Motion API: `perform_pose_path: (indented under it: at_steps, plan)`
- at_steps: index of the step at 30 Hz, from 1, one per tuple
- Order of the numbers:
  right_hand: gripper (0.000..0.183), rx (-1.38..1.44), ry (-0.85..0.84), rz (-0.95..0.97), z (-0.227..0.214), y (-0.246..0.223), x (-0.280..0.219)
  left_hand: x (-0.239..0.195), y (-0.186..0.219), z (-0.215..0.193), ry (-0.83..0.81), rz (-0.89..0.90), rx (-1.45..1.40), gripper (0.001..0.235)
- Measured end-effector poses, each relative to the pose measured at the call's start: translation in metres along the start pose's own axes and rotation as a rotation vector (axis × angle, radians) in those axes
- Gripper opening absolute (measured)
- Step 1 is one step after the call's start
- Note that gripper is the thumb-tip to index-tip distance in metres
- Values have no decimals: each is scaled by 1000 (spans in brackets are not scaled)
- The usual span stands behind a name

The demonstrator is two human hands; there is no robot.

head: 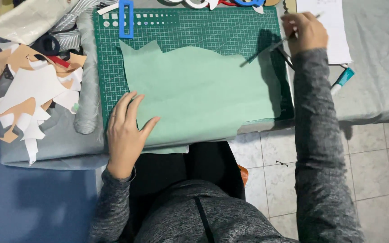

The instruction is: Tracing eyewear-shaped templates onto green synthetic leather using a pencil on a cutting mat.

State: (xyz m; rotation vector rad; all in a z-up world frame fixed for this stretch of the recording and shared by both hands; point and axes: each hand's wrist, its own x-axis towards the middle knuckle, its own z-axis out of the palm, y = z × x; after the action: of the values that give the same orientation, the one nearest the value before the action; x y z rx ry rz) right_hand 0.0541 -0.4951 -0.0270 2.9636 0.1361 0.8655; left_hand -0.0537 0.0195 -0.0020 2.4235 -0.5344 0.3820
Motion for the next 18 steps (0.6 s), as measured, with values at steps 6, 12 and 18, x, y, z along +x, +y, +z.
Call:
perform_pose_path:
  at_steps: [6,12,18]
  plan:
    - [41,84,-105,-83,81,9,65,0,-2,5,-18,9,-40,56]
    - [42,107,-96,-120,82,7,81,4,4,5,-52,33,-52,49]
    - [43,209,-128,-75,72,11,93,3,4,7,-52,40,-45,46]
